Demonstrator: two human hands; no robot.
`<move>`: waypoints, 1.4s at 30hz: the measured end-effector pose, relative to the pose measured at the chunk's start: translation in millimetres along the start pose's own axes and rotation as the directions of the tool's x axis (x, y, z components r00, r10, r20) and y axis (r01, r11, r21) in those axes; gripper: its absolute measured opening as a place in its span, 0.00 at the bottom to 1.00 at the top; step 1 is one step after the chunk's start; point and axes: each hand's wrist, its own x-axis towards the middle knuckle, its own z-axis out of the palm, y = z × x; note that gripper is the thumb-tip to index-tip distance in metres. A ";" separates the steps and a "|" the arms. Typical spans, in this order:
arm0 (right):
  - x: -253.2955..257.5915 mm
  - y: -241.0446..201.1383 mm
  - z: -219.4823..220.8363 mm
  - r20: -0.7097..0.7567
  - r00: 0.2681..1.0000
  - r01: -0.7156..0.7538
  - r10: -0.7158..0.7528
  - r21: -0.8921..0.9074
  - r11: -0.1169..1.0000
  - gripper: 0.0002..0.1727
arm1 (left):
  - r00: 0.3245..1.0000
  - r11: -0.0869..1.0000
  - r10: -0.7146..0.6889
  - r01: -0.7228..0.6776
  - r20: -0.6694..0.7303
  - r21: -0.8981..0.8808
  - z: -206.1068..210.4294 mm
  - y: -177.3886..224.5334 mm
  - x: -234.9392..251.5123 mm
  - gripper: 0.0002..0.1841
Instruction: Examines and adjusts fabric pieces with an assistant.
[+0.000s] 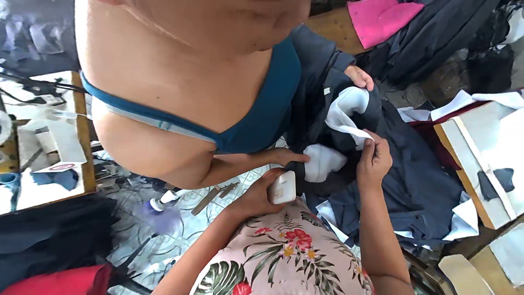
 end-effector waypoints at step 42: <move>5.7 2.7 22.6 0.363 0.931 -0.096 0.043 0.129 0.987 0.22 | 0.991 0.996 0.071 -0.075 0.110 0.041 13.2 16.7 25.8 0.46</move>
